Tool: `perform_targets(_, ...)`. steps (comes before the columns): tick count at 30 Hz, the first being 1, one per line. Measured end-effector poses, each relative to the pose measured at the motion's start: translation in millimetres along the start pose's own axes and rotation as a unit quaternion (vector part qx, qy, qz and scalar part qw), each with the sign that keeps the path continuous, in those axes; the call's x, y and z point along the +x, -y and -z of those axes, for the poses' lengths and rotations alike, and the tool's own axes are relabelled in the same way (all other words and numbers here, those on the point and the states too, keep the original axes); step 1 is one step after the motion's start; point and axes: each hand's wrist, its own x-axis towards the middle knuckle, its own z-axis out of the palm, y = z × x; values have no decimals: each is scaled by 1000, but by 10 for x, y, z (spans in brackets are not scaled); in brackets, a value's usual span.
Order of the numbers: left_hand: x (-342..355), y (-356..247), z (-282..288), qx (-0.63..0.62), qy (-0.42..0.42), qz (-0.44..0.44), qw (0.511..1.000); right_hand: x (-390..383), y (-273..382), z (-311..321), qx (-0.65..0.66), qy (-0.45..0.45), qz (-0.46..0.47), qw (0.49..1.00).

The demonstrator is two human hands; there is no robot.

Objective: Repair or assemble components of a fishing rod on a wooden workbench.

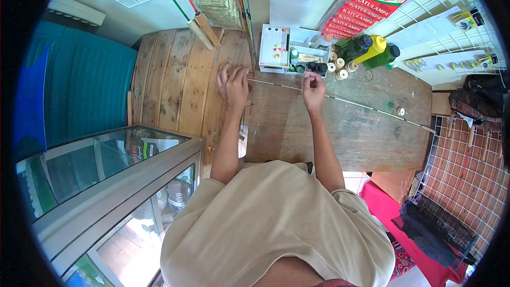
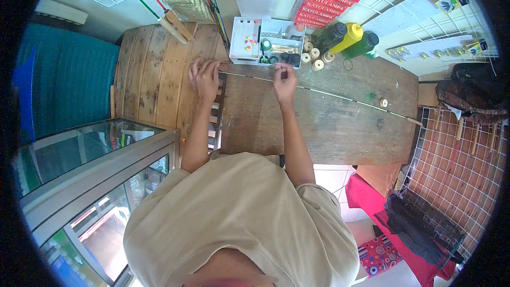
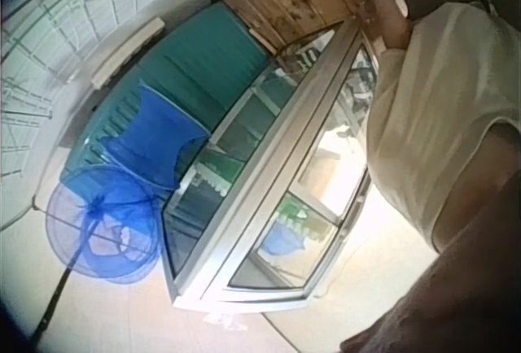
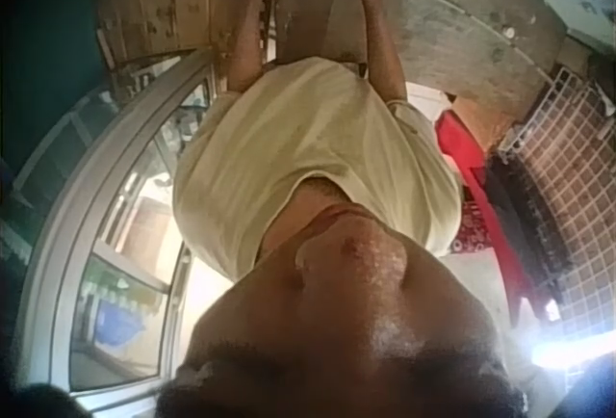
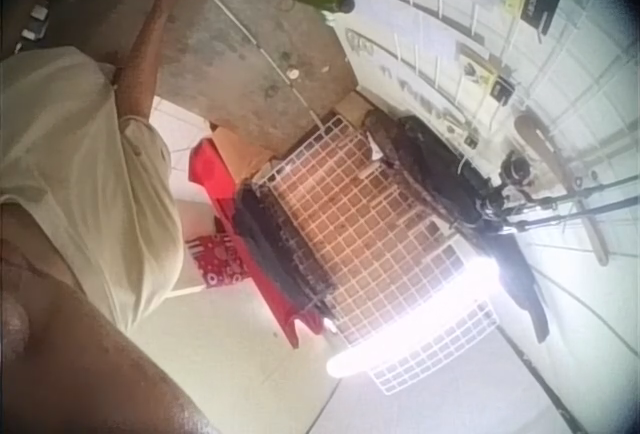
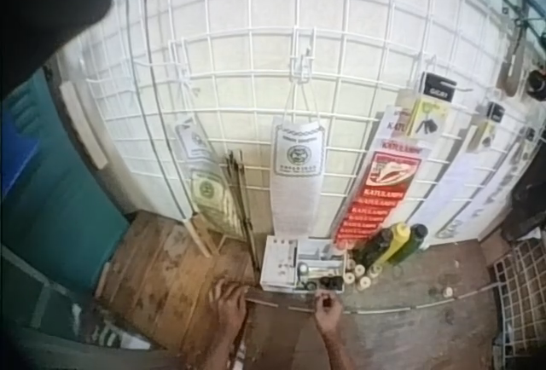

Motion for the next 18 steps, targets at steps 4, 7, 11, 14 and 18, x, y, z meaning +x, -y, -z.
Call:
perform_targets(4,-2,36,56,-15,-10,39,999,-21,31,5,-5,-7,-20,1000)
perform_targets(7,-31,88,49,-6,-8,48,999,-24,54,21,-17,-17,-34,999)
perform_targets(11,-50,108,49,12,-11,71,997,-7,20,47,-23,-29,-34,999)
perform_targets(14,-47,102,49,18,-3,80,997,15,-51,59,6,-46,-42,998)
perform_targets(18,-64,146,59,25,6,74,997,15,-22,70,-20,-50,-59,997)
